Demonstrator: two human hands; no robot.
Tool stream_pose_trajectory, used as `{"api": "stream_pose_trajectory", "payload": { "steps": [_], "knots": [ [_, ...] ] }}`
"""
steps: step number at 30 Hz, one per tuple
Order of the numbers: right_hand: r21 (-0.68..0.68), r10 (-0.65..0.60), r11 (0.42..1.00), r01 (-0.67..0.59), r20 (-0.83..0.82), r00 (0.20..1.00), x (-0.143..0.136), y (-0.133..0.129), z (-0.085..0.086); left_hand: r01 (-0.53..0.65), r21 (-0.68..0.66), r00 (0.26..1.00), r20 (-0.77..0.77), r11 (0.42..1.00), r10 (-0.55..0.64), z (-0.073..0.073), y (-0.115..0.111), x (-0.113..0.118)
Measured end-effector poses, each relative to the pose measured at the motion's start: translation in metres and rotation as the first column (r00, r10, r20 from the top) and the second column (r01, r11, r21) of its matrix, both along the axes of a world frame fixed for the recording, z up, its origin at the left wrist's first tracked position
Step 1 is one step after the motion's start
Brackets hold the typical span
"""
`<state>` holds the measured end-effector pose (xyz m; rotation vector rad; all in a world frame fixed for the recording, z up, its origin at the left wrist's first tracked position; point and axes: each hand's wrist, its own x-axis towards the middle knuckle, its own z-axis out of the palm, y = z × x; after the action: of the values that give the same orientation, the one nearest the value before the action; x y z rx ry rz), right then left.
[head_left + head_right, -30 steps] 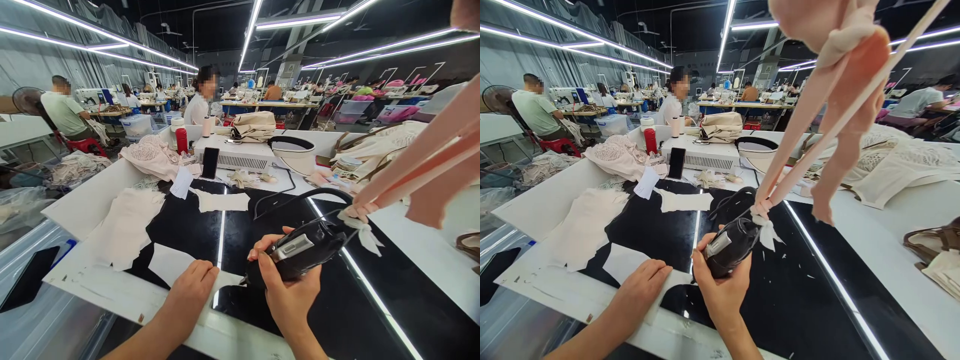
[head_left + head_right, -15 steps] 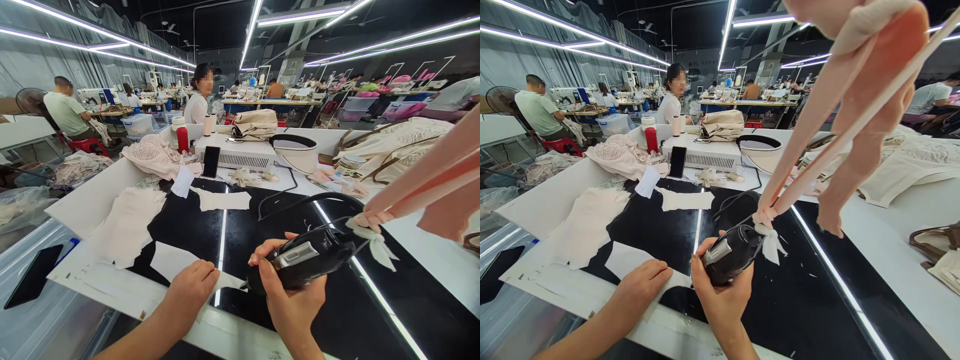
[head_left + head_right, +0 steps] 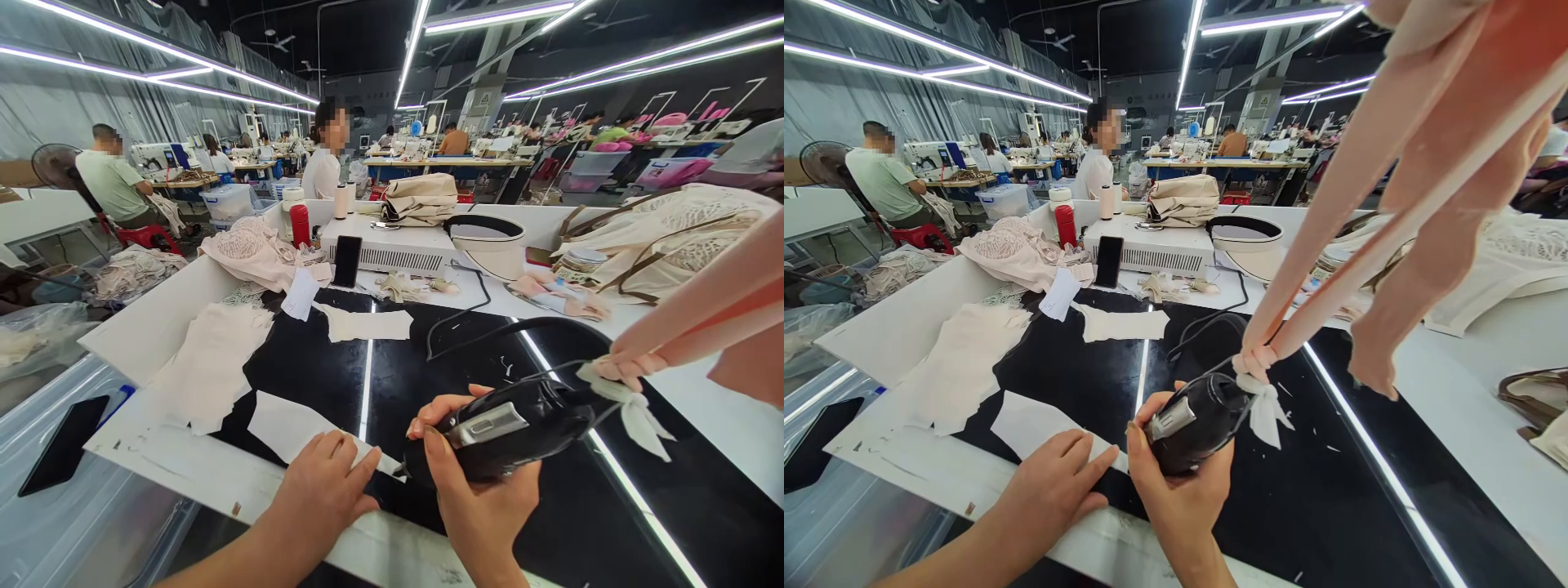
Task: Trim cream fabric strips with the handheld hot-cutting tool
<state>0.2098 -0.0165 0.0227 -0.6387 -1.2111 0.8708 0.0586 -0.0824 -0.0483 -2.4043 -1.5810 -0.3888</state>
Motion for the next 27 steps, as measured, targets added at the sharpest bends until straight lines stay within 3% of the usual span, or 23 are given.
{"api": "stream_pose_trajectory", "payload": {
  "steps": [14, 18, 27],
  "knots": [
    [-0.028, 0.051, 0.998, -0.052, -0.032, 0.998, 0.003, -0.001, -0.003, -0.047, 0.041, 0.999, -0.017, 0.998, 0.048, -0.012, -0.012, 0.010],
    [-0.015, 0.017, 1.000, -0.019, -0.076, 0.997, 0.000, 0.006, 0.000, -0.050, 0.043, 0.999, -0.018, 0.998, 0.050, -0.015, -0.014, 0.010],
    [-0.020, 0.069, 0.997, -0.072, -0.115, 0.991, -0.015, 0.016, 0.000, -0.012, 0.055, 1.000, 0.005, 0.998, 0.012, -0.019, -0.013, 0.007]
  ]
}}
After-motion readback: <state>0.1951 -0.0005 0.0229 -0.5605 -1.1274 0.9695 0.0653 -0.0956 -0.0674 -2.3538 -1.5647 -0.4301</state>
